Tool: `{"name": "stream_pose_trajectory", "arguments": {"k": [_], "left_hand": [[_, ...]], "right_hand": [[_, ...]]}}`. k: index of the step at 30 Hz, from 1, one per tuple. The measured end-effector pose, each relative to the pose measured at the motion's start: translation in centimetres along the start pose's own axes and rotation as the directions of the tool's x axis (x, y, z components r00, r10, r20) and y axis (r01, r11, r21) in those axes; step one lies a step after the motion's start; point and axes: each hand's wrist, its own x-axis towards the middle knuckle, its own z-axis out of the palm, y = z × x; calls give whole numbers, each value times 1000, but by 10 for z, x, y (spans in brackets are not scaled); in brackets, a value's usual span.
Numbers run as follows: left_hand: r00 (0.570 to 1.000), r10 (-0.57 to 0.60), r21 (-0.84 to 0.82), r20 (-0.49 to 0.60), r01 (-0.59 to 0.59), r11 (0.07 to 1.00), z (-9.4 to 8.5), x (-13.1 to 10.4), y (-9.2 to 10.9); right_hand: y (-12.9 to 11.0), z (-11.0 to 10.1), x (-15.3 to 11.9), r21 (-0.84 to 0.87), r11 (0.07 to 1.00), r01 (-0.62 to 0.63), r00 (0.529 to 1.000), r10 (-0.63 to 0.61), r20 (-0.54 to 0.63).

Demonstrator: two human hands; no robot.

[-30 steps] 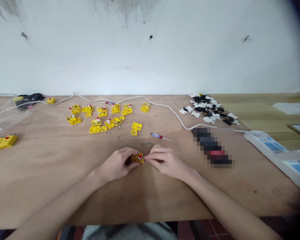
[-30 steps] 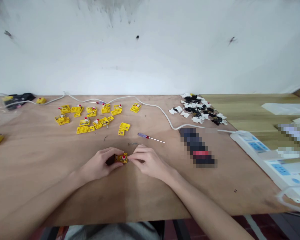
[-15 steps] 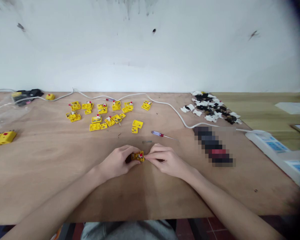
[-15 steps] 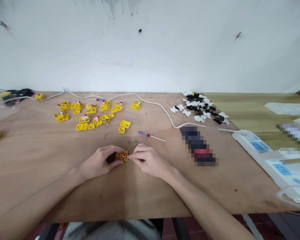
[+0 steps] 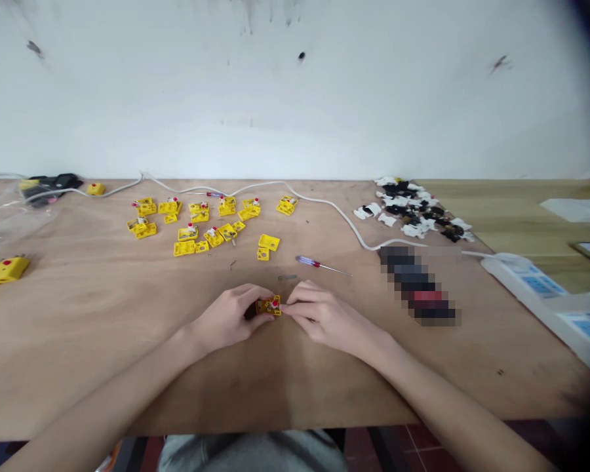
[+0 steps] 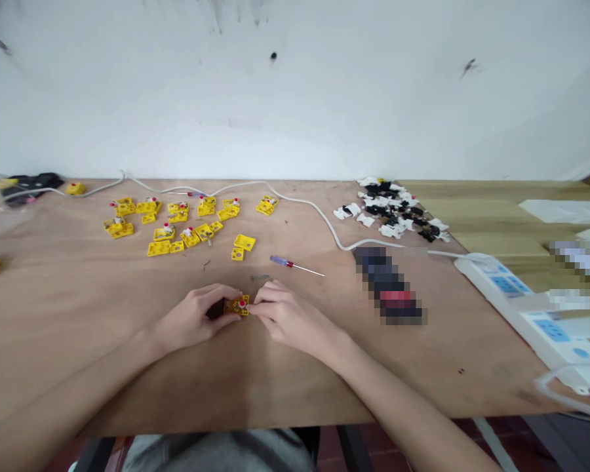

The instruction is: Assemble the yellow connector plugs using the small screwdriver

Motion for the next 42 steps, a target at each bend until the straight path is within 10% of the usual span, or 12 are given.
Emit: {"name": "stream_pose_trajectory", "arguments": {"k": [19, 27, 34, 42], "left_hand": [[1000, 20, 0, 11, -20, 1000, -1, 1, 1], [1000, 1, -6, 18, -1, 1000, -1, 1, -1], [1000, -10, -38, -2, 10, 999, 1, 1, -3], [997, 39, 44, -59, -36, 998, -5, 2, -2]], "right_hand": [[-6, -7, 7, -202, 971, 124, 976, -82, 203], [2, -14, 3, 6, 1000, -31, 998, 30, 61], [33, -15, 5, -87, 967, -239, 927, 201, -317], [35, -4, 8, -265, 931, -252, 961, 210, -179]]}}
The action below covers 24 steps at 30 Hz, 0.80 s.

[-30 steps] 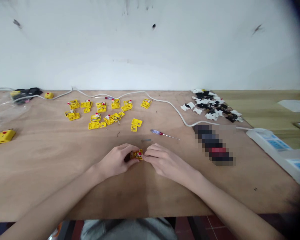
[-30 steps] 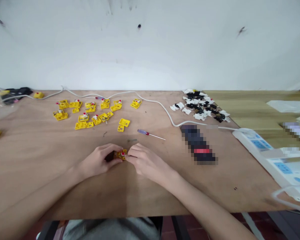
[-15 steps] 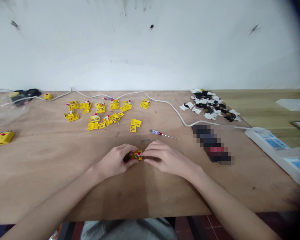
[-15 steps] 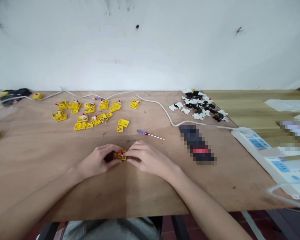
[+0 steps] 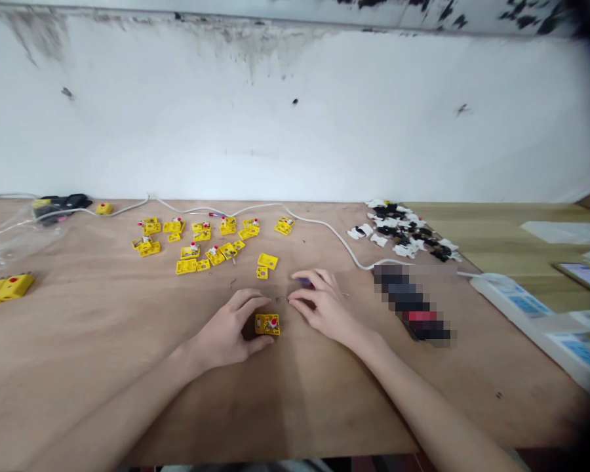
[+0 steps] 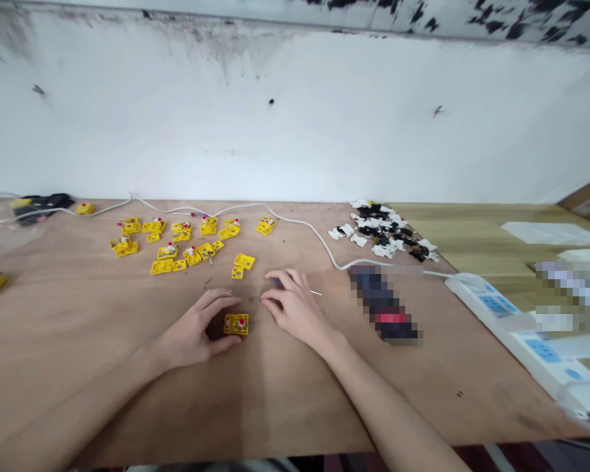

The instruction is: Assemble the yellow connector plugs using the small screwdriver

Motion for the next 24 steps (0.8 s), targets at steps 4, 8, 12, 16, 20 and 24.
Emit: {"name": "stream_pose_trajectory", "arguments": {"k": [4, 8, 12, 16, 20, 24], "left_hand": [[999, 39, 71, -11, -38, 997, -2, 2, -1], [997, 80, 89, -8, -79, 993, -1, 2, -1], [996, 84, 107, 8, -84, 991, -2, 1, 0], [998, 62, 104, 24, -64, 992, -3, 1, 3], [998, 54, 98, 37, -57, 994, -4, 2, 4], [998, 50, 98, 34, -53, 994, -3, 2, 3]], "right_hand": [[-8, -7, 3, -18, 1000, 23, 996, -21, 87], [-12, -7, 8, -108, 993, 45, 992, -32, 125], [-16, -1, 12, -294, 951, 92, 986, -46, 160], [-18, 1, 13, -305, 949, 80, 987, -32, 159], [-16, -7, 10, -126, 991, 34, 994, -21, 104], [-11, -14, 8, 2, 999, 39, 992, -39, 120]]}}
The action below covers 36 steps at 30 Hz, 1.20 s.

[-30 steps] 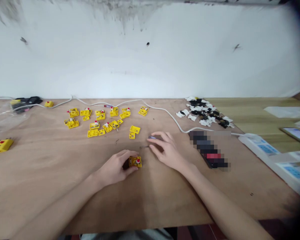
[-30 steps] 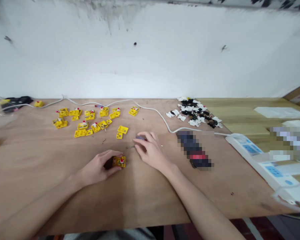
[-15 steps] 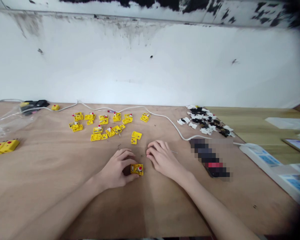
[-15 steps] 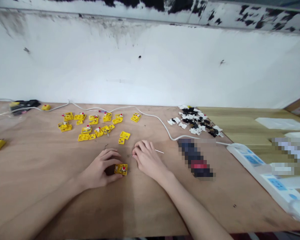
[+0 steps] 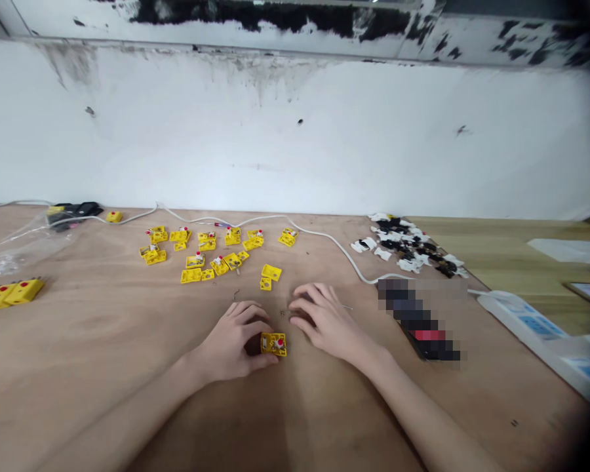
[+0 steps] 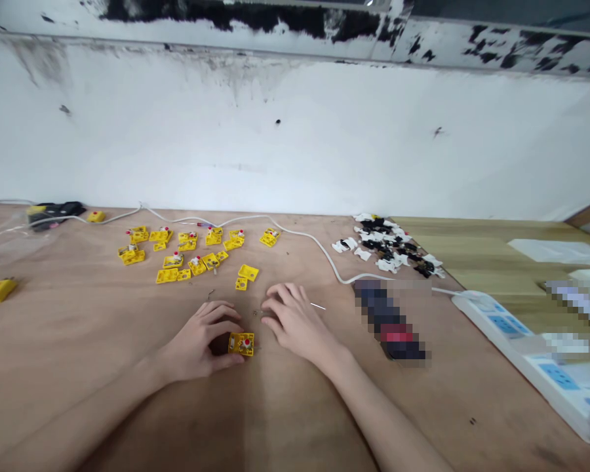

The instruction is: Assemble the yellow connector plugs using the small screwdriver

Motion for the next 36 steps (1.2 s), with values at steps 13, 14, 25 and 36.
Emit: {"name": "stream_pose_trajectory", "arguments": {"k": [13, 14, 25, 36], "left_hand": [[1000, -6, -58, 22, 8, 998, -5, 2, 4], [1000, -15, -70, 16, 17, 997, -5, 2, 3], [988, -88, -9, -130, 88, 996, 1, 3, 5], [996, -66, -1, -63, 66, 998, 2, 2, 3]], "right_hand": [[-15, 17, 4, -379, 921, 94, 994, -67, 84], [-14, 17, 4, -360, 930, 77, 996, -56, 69], [-29, 16, -8, 201, 976, 85, 995, -70, -77], [-21, 8, -21, 473, 879, 62, 998, -56, -25]]}}
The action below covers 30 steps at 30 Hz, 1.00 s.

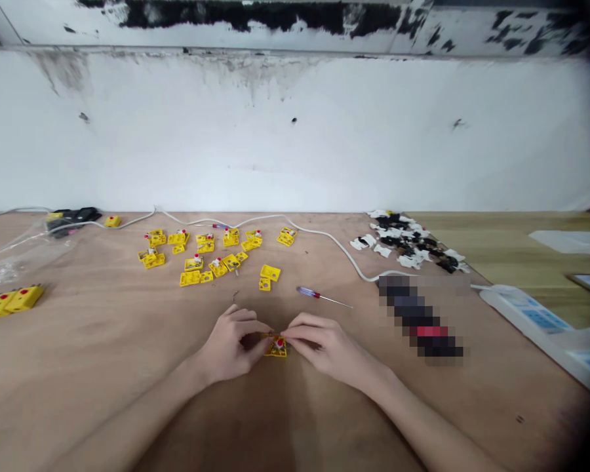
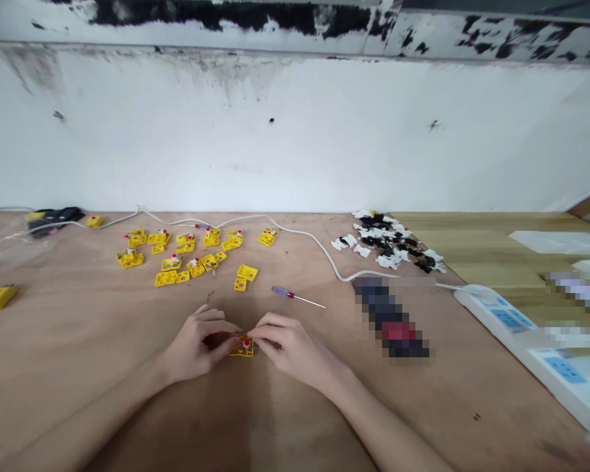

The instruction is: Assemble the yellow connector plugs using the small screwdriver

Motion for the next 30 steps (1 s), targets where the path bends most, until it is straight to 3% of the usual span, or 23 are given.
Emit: {"name": "stream_pose_trajectory", "arguments": {"k": [9, 23, 30], "left_hand": [[992, 80, -14, 102, -79, 997, -5, -3, 0], [970, 228, 52, 88, -233, 971, -4, -5, -4], [941, 326, 149, 94, -337, 930, -2, -1, -2]], "right_hand": [[10, 1, -4, -6, 1000, -27, 999, 27, 17], [4, -4, -2, -32, 994, -102, 987, 105, 118], [5, -5, -1, -19, 977, -210, 972, 211, 108]]}}
